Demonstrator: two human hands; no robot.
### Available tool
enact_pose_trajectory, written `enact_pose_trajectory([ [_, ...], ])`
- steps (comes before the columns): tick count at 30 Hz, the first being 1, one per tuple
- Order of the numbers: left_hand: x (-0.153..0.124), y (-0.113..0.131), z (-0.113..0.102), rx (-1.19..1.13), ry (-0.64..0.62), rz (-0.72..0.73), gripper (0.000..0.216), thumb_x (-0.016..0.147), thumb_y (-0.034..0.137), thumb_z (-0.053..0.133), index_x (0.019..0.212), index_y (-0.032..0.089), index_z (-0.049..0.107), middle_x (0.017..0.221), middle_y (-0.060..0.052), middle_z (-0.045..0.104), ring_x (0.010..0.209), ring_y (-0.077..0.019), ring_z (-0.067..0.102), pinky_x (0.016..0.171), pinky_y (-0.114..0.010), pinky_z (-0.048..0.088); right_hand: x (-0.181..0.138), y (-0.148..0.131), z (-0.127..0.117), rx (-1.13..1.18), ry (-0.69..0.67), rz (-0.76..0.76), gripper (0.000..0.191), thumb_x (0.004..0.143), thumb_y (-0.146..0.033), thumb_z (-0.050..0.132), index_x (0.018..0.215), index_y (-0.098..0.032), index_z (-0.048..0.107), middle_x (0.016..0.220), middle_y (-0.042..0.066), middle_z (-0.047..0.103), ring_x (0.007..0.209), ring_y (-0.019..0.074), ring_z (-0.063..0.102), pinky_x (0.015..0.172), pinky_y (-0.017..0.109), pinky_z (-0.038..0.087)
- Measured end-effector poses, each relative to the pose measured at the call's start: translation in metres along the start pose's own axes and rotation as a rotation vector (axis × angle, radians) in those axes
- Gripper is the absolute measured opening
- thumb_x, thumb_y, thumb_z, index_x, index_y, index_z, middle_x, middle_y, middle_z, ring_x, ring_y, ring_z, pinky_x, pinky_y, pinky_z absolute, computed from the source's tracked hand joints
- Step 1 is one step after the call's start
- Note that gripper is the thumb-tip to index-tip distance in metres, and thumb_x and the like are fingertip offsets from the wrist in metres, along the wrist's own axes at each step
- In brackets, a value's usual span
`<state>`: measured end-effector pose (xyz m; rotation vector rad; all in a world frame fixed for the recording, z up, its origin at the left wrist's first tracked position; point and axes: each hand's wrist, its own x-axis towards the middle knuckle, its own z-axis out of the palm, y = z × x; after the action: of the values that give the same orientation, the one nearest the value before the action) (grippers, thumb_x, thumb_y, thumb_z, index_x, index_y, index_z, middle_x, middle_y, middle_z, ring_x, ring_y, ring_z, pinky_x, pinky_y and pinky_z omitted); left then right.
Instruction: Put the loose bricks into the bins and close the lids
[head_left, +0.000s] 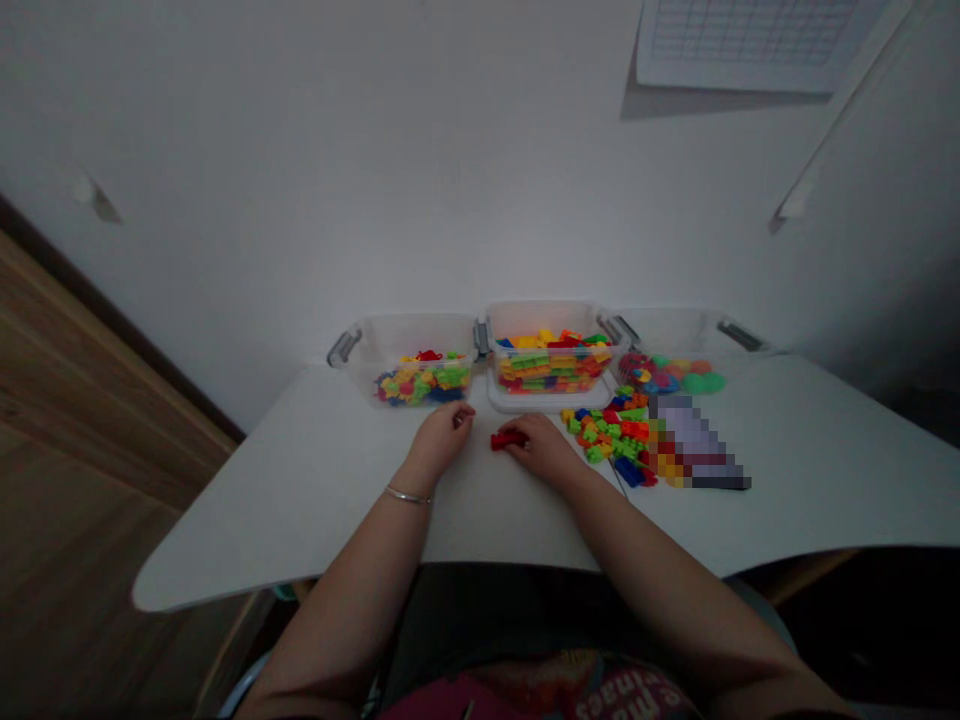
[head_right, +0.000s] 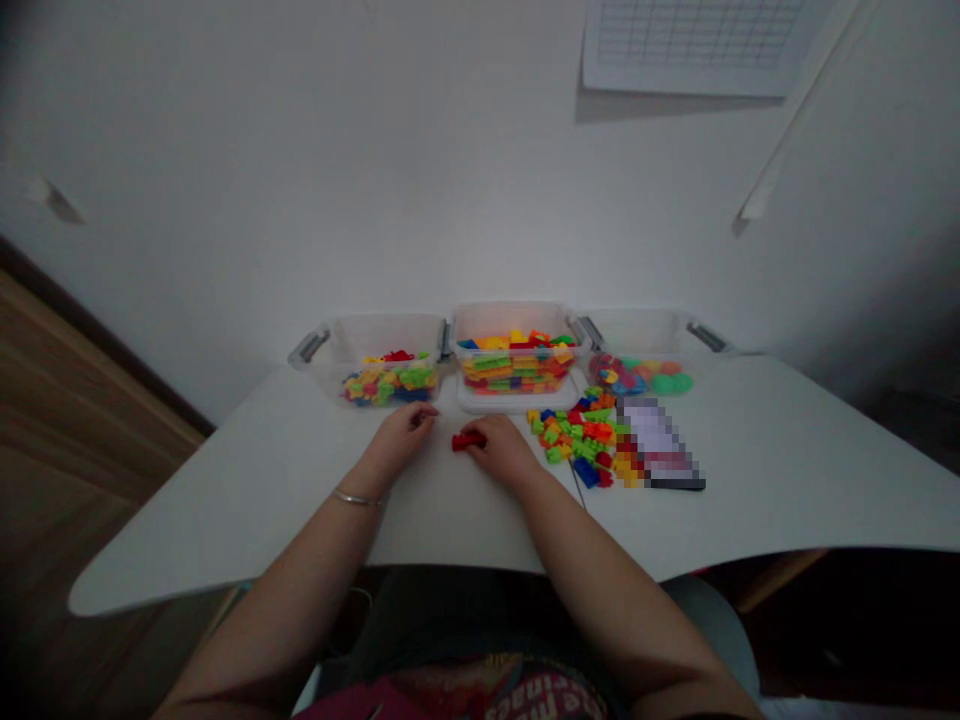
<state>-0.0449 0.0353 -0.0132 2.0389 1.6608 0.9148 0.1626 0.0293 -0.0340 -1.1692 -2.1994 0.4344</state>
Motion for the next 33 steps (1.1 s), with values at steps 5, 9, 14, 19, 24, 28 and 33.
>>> enact_pose_trajectory([
  [5, 0.000, 0.001, 0.000, -0.005, -0.011, 0.002, 0.019, 0.083, 0.018, 0.051, 0.096, 0.015, 0.065, 0.090, -0.008, 0.070, 0.082, -0.0186, 0.064, 0.076, -0.029, 0.049, 0.002, 0.004, 0.000, -0.059, 0.091, 0.135, 0.027, 0.075, -0.012, 0.067, 0.101, -0.020, 0.067, 0.105, 0.008, 0.069, 0.102, 0.0225, 0.058, 0.093, 0.038, 0.043],
  [9, 0.000, 0.002, -0.002, 0.000, -0.022, -0.003, 0.020, 0.083, 0.019, 0.052, 0.097, 0.015, 0.065, 0.091, -0.008, 0.070, 0.083, -0.0187, 0.064, 0.077, -0.030, 0.048, 0.002, 0.000, -0.004, -0.086, 0.106, 0.193, 0.020, 0.075, -0.016, 0.068, 0.094, -0.018, 0.064, 0.094, 0.007, 0.067, 0.091, 0.0211, 0.058, 0.083, 0.034, 0.045],
  [14, -0.001, 0.003, -0.002, -0.006, -0.024, 0.003, 0.020, 0.083, 0.018, 0.051, 0.097, 0.015, 0.065, 0.092, -0.008, 0.070, 0.084, -0.0187, 0.064, 0.077, -0.029, 0.048, 0.002, -0.002, -0.005, -0.039, 0.092, 0.133, 0.005, 0.079, -0.021, 0.066, 0.083, -0.019, 0.065, 0.085, 0.005, 0.068, 0.083, 0.0192, 0.059, 0.079, 0.032, 0.045],
  [19, 0.000, 0.002, -0.001, -0.010, -0.027, 0.000, 0.020, 0.083, 0.019, 0.051, 0.096, 0.016, 0.066, 0.090, -0.007, 0.070, 0.082, -0.0183, 0.064, 0.076, -0.029, 0.048, 0.004, 0.002, -0.006, 0.014, 0.152, 0.112, 0.004, 0.080, -0.019, 0.064, 0.081, -0.021, 0.067, 0.085, 0.004, 0.069, 0.081, 0.0192, 0.061, 0.077, 0.033, 0.047],
  [24, 0.000, -0.001, -0.004, 0.013, -0.040, 0.001, 0.021, 0.083, 0.018, 0.051, 0.096, 0.015, 0.067, 0.089, -0.008, 0.070, 0.079, -0.0181, 0.063, 0.074, -0.029, 0.048, 0.017, -0.007, -0.039, 0.041, 0.584, -0.009, 0.013, 0.084, -0.028, 0.060, 0.093, -0.021, 0.066, 0.095, 0.007, 0.070, 0.091, 0.0220, 0.061, 0.083, 0.037, 0.048],
  [28, -0.001, -0.006, -0.004, 0.002, -0.035, -0.002, 0.021, 0.083, 0.019, 0.051, 0.097, 0.015, 0.067, 0.088, -0.007, 0.070, 0.079, -0.0179, 0.063, 0.073, -0.029, 0.048, 0.039, -0.016, -0.074, -0.008, 0.776, -0.040, 0.013, 0.084, -0.028, 0.058, 0.092, -0.020, 0.066, 0.097, 0.007, 0.070, 0.095, 0.0225, 0.060, 0.089, 0.039, 0.046],
  [33, -0.004, -0.009, -0.004, 0.008, -0.041, -0.007, 0.021, 0.083, 0.018, 0.051, 0.096, 0.015, 0.067, 0.087, -0.007, 0.070, 0.077, -0.0171, 0.062, 0.070, -0.027, 0.047, 0.065, -0.013, -0.088, -0.106, 0.751, 0.015, 0.015, 0.084, -0.025, 0.055, 0.091, -0.019, 0.067, 0.098, 0.008, 0.070, 0.095, 0.0234, 0.060, 0.091, 0.039, 0.043],
])
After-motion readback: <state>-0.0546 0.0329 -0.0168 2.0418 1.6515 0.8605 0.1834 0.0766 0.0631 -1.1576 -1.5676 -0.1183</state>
